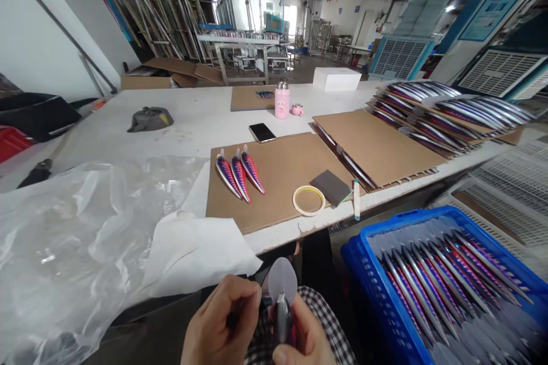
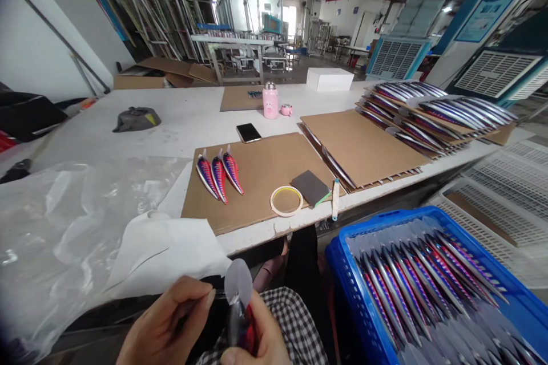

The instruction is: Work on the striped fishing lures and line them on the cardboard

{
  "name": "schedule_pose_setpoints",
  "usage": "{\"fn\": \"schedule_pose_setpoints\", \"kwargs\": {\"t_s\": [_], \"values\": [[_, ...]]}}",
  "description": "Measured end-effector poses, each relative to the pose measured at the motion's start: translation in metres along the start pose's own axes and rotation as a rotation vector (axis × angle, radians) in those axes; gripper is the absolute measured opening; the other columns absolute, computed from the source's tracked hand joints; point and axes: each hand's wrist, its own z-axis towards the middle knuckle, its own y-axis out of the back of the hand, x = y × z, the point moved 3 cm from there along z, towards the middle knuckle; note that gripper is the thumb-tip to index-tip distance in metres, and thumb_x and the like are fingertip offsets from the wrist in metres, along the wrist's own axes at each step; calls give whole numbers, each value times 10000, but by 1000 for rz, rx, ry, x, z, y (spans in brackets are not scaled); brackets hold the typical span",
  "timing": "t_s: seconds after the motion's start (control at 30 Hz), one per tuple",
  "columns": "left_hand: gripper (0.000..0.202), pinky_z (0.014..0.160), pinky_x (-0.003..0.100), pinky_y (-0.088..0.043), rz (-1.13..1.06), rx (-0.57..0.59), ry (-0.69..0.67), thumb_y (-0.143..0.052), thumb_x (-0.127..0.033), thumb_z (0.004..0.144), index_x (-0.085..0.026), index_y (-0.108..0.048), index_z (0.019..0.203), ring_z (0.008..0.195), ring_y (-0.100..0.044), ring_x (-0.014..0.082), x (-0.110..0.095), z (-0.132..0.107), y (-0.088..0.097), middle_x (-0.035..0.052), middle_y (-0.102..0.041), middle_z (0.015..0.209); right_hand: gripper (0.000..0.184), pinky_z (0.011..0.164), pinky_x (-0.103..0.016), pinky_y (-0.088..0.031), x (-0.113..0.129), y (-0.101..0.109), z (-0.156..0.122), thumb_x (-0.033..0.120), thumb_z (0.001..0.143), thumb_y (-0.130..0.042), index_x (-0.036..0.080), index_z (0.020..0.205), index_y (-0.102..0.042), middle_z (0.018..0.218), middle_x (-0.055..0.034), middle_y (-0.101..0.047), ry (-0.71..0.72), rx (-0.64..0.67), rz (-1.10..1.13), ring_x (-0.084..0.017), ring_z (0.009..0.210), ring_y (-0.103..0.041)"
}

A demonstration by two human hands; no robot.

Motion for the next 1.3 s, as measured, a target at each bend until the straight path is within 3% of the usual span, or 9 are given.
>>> {"fn": "schedule_pose_setpoints", "kwargs": {"t_s": [0.2,0.47,0.77,0.97,1.07,1.17,1.3], "values": [[71,491,134,-430,85,-1,-47,-571,-194,807,-226,-554,747,479,-513,71,-4,-2,-3,-70,-552,593,757,1071,-380,-306,-7,-1,2,463,545,-824,211,1210,-565,1209,-78,-623,-31,-10,-1,-280,1224,-492],[63,503,166,-440,-31,70,-3,-567,-192,806,-235,-544,765,518,-536,95,5,-15,-11,-48,-549,631,769,1001,-365,-399,-8,0,1,463,572,-812,211,1245,-541,1120,-67,-661,-42,-1,-73,-281,1152,-554],[70,509,163,-427,-91,-51,111,-582,-222,780,-231,-534,730,530,-529,95,7,-19,-16,-46,-539,632,706,976,-377,-432,-22,18,-3,376,634,-778,200,1270,-526,1217,-98,-615,56,-18,-311,-298,1133,-563],[91,505,164,-438,-104,67,113,-545,-215,819,-227,-540,729,510,-510,95,8,-18,-19,-50,-521,603,673,948,-359,-457,-28,20,-4,303,634,-770,208,1259,-541,1205,-91,-625,81,-71,-378,-288,1098,-585],[48,573,185,-494,-63,99,22,-548,-216,830,-236,-582,857,632,-593,126,6,-13,-17,-11,-606,750,673,923,-335,-477,-22,15,-2,260,653,-745,223,1284,-514,1204,-71,-630,78,-83,-348,-274,1100,-587],[150,614,187,-511,91,47,-107,-606,-211,793,-254,-602,936,733,-612,140,4,-10,-13,22,-614,930,661,948,-322,-461,-18,17,-2,181,649,-722,225,1278,-524,1226,-59,-618,99,-125,-466,-257,1104,-585],[101,639,192,-510,263,35,-156,-587,-211,802,-252,-617,888,699,-604,133,8,-9,-13,27,-606,922,667,1023,-349,-392,-17,26,-3,128,607,-717,253,1244,-565,1234,-40,-615,135,-218,-708,-262,1156,-542]]}}
